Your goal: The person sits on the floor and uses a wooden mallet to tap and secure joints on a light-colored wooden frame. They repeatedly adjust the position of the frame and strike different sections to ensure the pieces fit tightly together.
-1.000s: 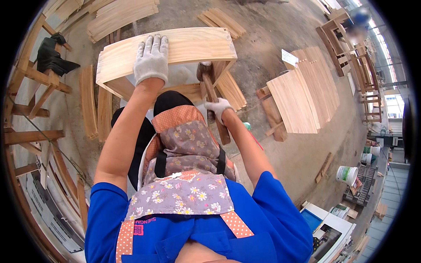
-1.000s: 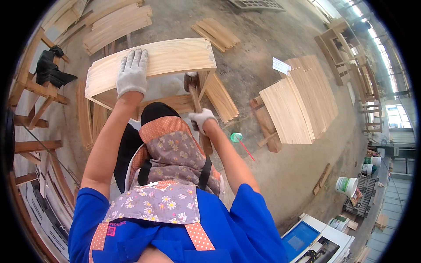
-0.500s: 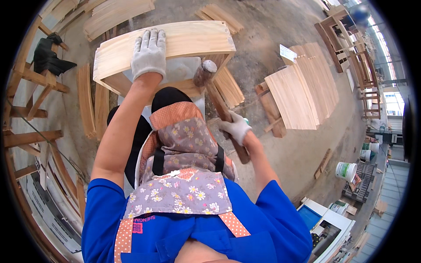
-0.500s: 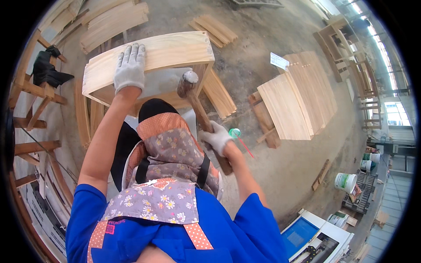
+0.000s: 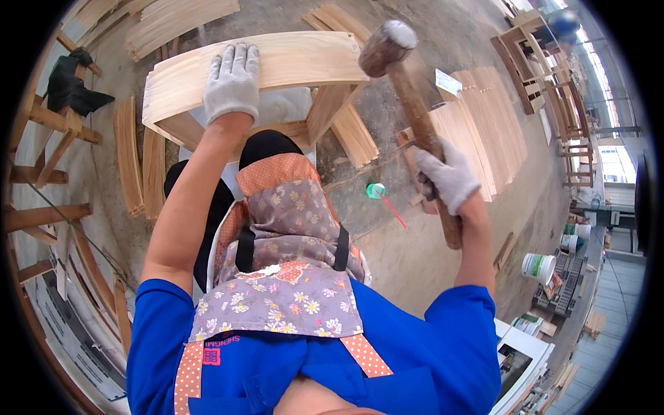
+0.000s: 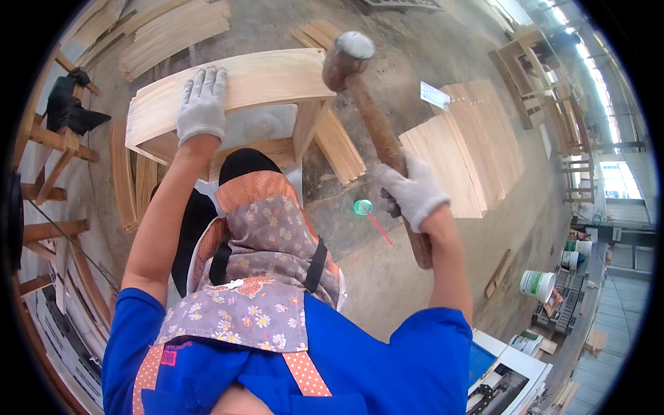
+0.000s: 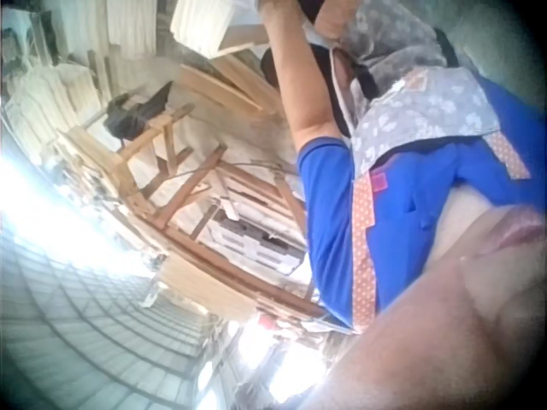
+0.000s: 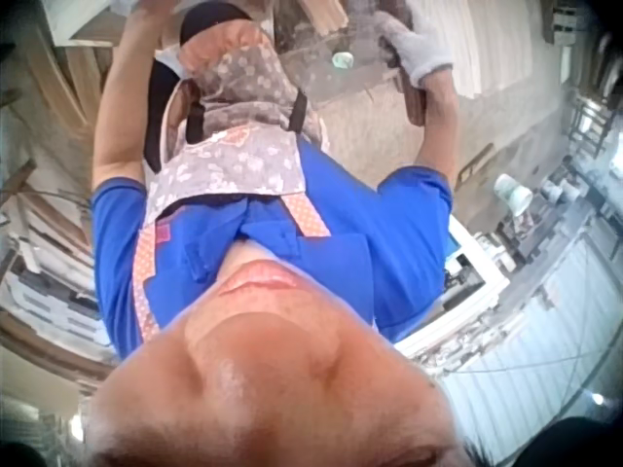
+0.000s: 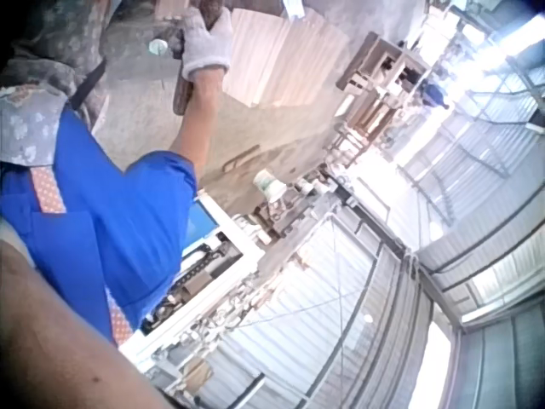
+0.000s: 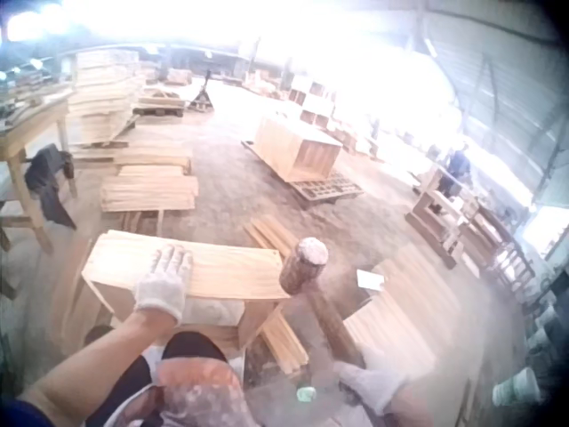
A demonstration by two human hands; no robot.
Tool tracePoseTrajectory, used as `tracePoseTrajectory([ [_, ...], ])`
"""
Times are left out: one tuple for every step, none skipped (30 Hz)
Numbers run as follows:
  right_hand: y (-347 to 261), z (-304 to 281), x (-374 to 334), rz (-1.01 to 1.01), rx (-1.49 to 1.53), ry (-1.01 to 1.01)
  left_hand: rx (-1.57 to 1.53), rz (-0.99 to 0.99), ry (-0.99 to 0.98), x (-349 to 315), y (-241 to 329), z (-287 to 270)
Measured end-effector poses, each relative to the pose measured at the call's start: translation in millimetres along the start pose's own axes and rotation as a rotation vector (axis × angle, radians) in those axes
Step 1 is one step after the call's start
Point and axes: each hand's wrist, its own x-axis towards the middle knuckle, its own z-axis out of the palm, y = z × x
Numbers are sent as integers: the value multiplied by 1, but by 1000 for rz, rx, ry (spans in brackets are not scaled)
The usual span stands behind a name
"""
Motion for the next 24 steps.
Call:
tracePoseTrajectory([
  [-6, -1, -2, -53, 51, 34, 0, 2, 0, -1, 0, -1],
  [-10, -1, -2, -106, 102, 67, 1, 3, 0, -1, 0, -2],
  [-12, 0, 0, -160, 153, 99, 3, 3, 0, -1, -1, -2],
  [-16, 9, 3, -215, 210, 163, 5, 5, 7, -1, -1, -2],
  [-10, 9, 13, -207, 142, 142, -2, 10, 19, 0, 1, -1],
  [4, 10, 30, -199, 74, 120, -9, 14, 31, 1, 3, -1],
  [5, 15, 42, -193, 5, 92, -20, 14, 37, 0, 2, 0],
  [5, 19, 50, -67, -50, 39, -30, 15, 44, 0, 2, 1],
  [5, 12, 48, -62, -23, 30, -42, 16, 51, 0, 3, 3],
  [-11, 6, 44, -72, -2, 11, -45, 11, 58, 2, 0, 3],
  [-22, 3, 39, -71, 26, -12, -46, 14, 55, 0, -2, 2],
  [-30, 5, 38, -91, 84, 23, -47, 18, 52, -2, -4, 1],
  [-29, 10, 38, -153, 66, 73, -49, 13, 47, -3, -4, 0],
  [-24, 17, 40, -216, 47, 123, -49, 8, 42, -3, -4, -1],
  [-16, 22, 44, -278, 29, 172, -50, 3, 37, -3, -4, -2],
  [-1, 23, 53, -252, 8, 151, -64, 18, 44, -1, 1, -3],
  [0, 25, 63, -176, -157, 101, -67, 25, 48, -2, 1, -4],
  [-2, 17, 67, -153, -125, 84, -70, 33, 53, -2, 1, -4],
  [-15, 12, 65, -137, -93, 63, -69, 34, 51, -2, 0, -3],
  [-27, 8, 58, -76, 23, 19, -68, 36, 49, -2, -3, -3],
  [-28, 13, 56, -125, 39, 73, -66, 37, 48, -2, -5, -2],
  [-28, 19, 53, -170, 49, 128, -72, 41, 77, -3, -5, 0],
  [-28, 22, 52, -214, 59, 183, -78, 45, 107, -3, -5, 1],
  [-15, 26, 62, -287, -23, 207, -85, 49, 136, -3, -5, 3],
])
